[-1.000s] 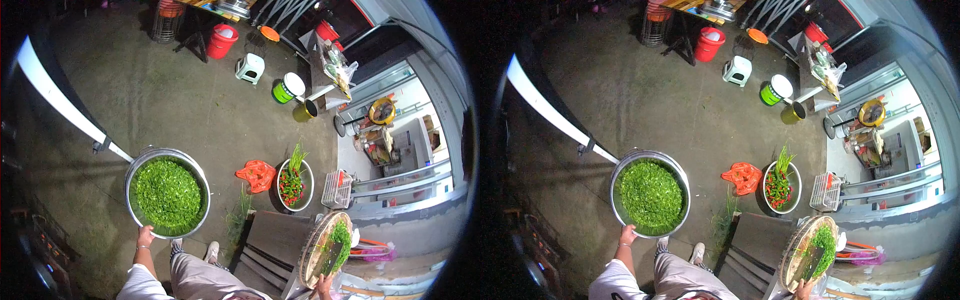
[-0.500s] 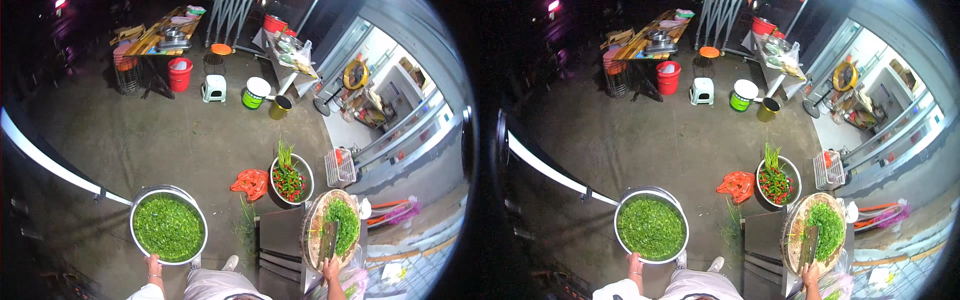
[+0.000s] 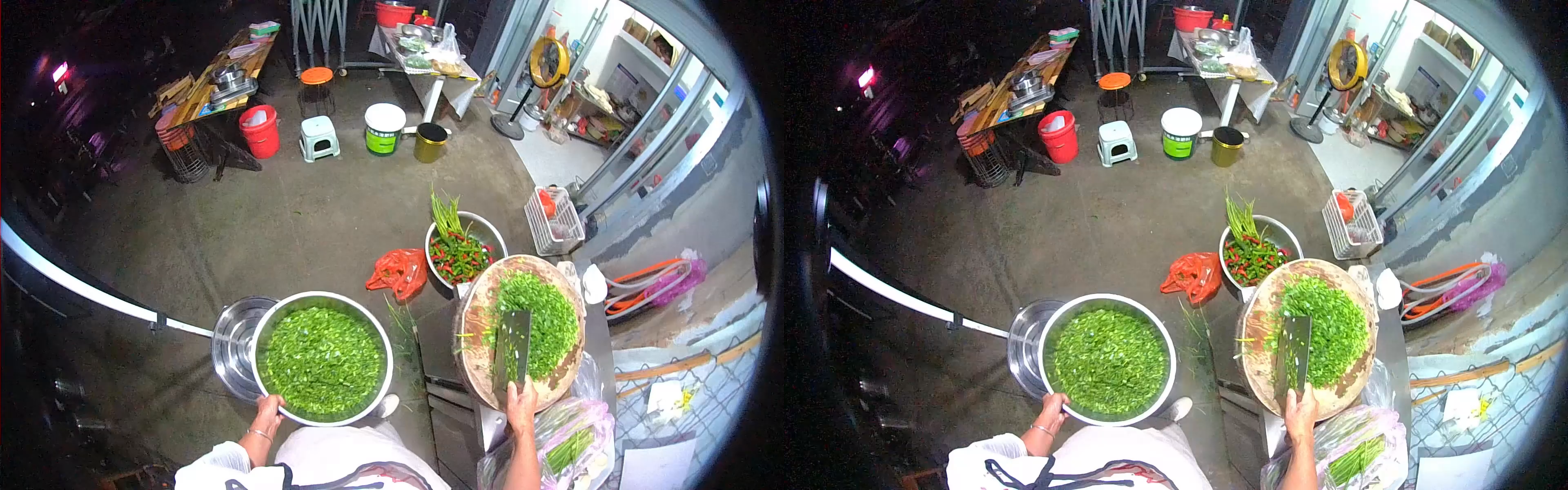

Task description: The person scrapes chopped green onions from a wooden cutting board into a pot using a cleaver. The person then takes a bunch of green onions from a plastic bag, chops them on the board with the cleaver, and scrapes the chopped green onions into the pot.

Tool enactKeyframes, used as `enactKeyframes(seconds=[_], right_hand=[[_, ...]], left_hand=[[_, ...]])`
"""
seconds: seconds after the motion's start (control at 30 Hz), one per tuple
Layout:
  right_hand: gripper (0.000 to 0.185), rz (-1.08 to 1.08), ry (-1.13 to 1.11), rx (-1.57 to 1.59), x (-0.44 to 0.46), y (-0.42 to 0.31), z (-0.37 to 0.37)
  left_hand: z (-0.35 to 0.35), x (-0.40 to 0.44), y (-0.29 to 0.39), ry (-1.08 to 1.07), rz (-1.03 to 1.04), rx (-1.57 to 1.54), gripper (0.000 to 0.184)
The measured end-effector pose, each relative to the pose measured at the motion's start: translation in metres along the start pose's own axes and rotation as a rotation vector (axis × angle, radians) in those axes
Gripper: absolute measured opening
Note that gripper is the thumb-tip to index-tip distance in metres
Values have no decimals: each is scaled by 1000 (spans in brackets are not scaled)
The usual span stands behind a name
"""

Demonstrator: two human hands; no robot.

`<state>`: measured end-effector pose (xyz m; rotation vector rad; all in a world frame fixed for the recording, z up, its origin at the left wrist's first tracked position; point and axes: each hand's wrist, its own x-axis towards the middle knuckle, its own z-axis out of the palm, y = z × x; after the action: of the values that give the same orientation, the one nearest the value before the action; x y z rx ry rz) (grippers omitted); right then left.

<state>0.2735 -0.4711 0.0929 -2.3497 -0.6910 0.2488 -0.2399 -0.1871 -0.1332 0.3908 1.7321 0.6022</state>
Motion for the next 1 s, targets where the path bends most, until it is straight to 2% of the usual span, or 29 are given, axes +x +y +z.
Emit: enactKeyframes(seconds=[0.03, 0.1, 0.13, 0.23, 0.3, 0.33, 0.37, 0.4, 0.5, 0.53, 0.6, 0.7, 0.73, 0.83, 0.9, 0.97, 1.0], right_hand=[[21, -10, 34, 72, 1, 14, -2], [24, 125, 59, 233, -3, -16, -33], [25, 196, 74, 313, 0, -27, -47], [27, 226, 89, 370, 15, -21, -93], [25, 151, 197, 320, 30, -15, -122], [26, 153, 201, 164, 37, 5, -135], [26, 76, 313, -13, 47, 64, -132], [25, 125, 300, 4, 53, 63, -142], [24, 161, 365, -266, 69, 85, -153], [25, 254, 315, -341, 79, 78, -166], [28, 436, 243, -474, 82, 83, -161], [32, 558, 209, -569, 91, 109, -141], [33, 565, 189, -602, 90, 114, -133], [34, 490, 120, -668, 83, 110, -107], [34, 453, 114, -672, 71, 108, -88], [34, 468, 123, -639, 60, 88, -71], [34, 465, 117, -624, 51, 58, -67]], left_hand=[[11, -4, -1, -40, -17, 32, 30], [29, -10, -1, -91, -10, 136, 31], [41, -21, 3, -84, 7, 147, 29], [71, -57, 14, -98, 44, 207, 21], [74, -66, 20, -132, 58, 247, 16], [72, -58, 17, -221, 65, 242, 13], [77, -52, 15, -156, 54, 287, 12], [81, -53, 16, -182, 65, 303, 14], [94, -52, 26, -252, 76, 360, 20], [94, -64, 36, -248, 64, 368, 21], [101, -53, 42, -264, 71, 414, 23], [121, -42, 53, -290, 74, 531, 27], [124, -34, 52, -356, 111, 499, 27], [144, -52, 71, -386, 124, 657, 28], [150, -32, 62, -465, 159, 620, 31], [159, -18, 58, -560, 143, 608, 32], [171, -56, 77, -509, 175, 743, 32]])
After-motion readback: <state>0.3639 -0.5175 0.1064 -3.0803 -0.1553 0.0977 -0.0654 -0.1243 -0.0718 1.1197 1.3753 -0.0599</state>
